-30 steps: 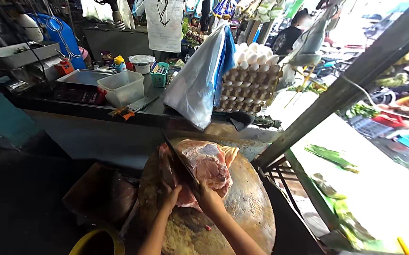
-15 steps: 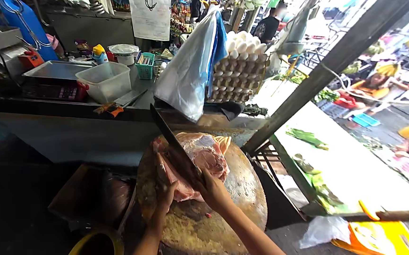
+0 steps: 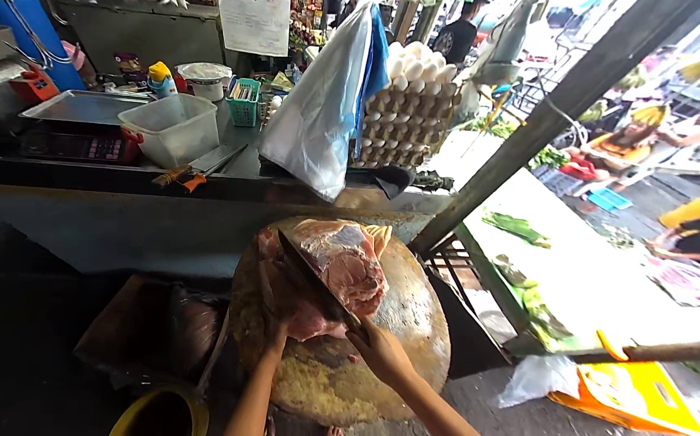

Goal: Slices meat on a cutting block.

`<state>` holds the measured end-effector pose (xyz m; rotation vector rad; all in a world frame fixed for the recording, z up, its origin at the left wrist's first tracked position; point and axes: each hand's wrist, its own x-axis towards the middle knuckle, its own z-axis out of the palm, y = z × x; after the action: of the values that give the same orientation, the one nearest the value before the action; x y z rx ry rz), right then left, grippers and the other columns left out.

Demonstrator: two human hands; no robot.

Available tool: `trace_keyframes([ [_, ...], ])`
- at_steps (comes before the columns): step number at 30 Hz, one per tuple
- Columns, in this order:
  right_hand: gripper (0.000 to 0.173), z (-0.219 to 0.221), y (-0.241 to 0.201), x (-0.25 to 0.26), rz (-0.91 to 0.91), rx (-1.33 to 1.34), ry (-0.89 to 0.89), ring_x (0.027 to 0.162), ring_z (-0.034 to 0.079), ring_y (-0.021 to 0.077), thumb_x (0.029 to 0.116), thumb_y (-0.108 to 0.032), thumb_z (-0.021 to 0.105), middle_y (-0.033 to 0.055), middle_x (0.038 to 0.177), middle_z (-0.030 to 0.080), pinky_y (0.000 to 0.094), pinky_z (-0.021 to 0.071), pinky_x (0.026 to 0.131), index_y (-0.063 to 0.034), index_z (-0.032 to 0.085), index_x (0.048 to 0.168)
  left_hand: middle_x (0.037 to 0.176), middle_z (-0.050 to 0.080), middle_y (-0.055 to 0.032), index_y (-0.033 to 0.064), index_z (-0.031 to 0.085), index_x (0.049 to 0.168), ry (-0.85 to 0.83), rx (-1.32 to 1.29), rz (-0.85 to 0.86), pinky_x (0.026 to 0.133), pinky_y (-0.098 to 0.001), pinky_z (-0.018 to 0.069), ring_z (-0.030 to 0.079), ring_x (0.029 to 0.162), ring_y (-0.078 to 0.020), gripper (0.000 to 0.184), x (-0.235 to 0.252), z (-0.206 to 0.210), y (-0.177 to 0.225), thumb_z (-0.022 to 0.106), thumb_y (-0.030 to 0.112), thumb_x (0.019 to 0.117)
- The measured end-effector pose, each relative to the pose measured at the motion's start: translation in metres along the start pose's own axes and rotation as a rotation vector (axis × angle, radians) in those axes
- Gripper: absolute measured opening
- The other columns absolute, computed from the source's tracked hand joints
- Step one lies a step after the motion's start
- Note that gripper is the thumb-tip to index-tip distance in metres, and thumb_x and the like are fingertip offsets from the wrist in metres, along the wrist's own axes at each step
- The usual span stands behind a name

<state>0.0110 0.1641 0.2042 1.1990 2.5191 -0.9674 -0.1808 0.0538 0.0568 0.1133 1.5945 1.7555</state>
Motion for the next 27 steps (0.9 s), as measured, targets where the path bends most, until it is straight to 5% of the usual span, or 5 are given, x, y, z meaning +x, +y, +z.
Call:
trace_keyframes([
  [4,0.043,-0.020,-0.012,-0.040,-0.230,0.154,0.265,0.072,0.068,0.0289,0.1026,-0.035,0.057,0.0142,0.084,0.068,0.0498,0.0555,0.070,-0.0024,0.060,0.131,0.157,0.036,-0.0285,0.0038,0.011,0.162,-0.002,0.002,-0.026,0.106,-0.0533,0.0478,0.048,0.136,-0.0391,0.086,0.000,0.003,0.003,0.067,0.016,0.0979],
  [9,0.042,-0.017,-0.006,-0.068,-0.411,0.102,0.508,0.060,0.064,0.0234,0.0996,-0.031,0.058,0.0101,0.074,0.066,0.0442,0.0541,0.056,0.0008,0.062,0.126,0.154,0.039,-0.0290,0.0025,0.014,0.162,-0.013,0.004,-0.037,0.105,-0.0504,0.0490,0.051,0.134,-0.0372,0.084,-0.001,0.007,0.009,0.066,0.018,0.0978],
  [15,0.046,0.017,0.047,-0.066,-0.036,-0.005,0.166,0.089,0.072,0.0410,0.1041,-0.034,0.057,0.0219,0.098,0.072,0.0598,0.0548,0.082,-0.0029,0.057,0.138,0.159,0.032,-0.0295,0.0047,0.006,0.163,0.002,0.062,-0.017,0.106,-0.0522,0.0480,0.048,0.136,-0.0392,0.090,-0.001,0.007,0.009,0.067,0.018,0.0986],
  [17,0.045,0.027,0.063,-0.063,0.114,-0.080,0.043,0.101,0.071,0.0423,0.1069,-0.035,0.053,0.0234,0.108,0.072,0.0598,0.0531,0.089,-0.0046,0.054,0.141,0.156,0.038,-0.0288,0.0019,0.015,0.162,0.017,0.039,-0.033,0.107,-0.0509,0.0474,0.049,0.136,-0.0377,0.084,-0.002,0.011,0.012,0.067,0.016,0.0972],
  [27,0.045,0.042,0.095,-0.084,0.187,-0.187,0.043,0.101,0.071,0.0477,0.1079,-0.030,0.052,0.0296,0.117,0.069,0.0617,0.0552,0.085,0.0055,0.054,0.136,0.150,0.043,-0.0310,-0.0026,0.019,0.159,0.049,0.028,-0.040,0.106,-0.0474,0.0492,0.053,0.131,-0.0364,0.079,-0.012,0.023,0.021,0.067,0.013,0.0980],
])
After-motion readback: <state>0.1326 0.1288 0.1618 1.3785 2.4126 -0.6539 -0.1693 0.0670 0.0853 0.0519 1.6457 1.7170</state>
